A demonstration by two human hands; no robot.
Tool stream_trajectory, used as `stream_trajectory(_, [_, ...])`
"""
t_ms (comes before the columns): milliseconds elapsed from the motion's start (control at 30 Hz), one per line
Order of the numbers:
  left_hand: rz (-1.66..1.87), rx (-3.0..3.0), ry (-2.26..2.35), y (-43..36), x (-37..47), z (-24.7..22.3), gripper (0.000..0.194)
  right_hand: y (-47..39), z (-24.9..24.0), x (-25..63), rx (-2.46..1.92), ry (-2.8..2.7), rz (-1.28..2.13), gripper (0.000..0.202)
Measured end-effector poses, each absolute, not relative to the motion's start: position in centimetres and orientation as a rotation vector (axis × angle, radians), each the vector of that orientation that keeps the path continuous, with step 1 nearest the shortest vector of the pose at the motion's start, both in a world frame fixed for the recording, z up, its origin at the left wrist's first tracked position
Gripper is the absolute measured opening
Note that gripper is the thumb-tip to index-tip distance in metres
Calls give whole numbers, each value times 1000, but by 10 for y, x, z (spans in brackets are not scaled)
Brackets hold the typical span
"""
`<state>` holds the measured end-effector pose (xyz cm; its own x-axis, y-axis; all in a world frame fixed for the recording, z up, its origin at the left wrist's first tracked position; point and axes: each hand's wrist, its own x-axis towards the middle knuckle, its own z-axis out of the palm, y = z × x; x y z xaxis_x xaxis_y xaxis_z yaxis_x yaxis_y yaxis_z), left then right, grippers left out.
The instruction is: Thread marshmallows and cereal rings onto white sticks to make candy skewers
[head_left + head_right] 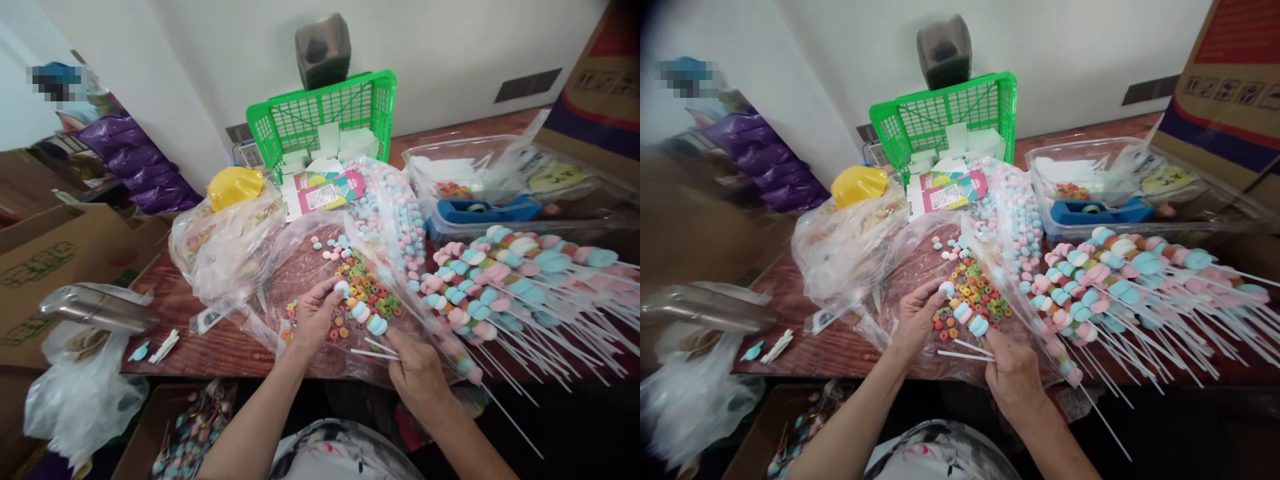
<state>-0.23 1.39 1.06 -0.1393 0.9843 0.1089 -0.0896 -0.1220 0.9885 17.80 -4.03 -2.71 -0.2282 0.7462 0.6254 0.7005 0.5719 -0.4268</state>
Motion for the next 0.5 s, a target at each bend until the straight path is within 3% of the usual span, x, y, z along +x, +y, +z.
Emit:
stream_trajectory(233, [1447,1993,1318,10,-6,7,21,-45,-30,176,-1180,-1936,131,25])
stream_trajectory(500, [1355,2104,1264,6,7,12,26,-45,-40,172,-1230,-1943,233,30])
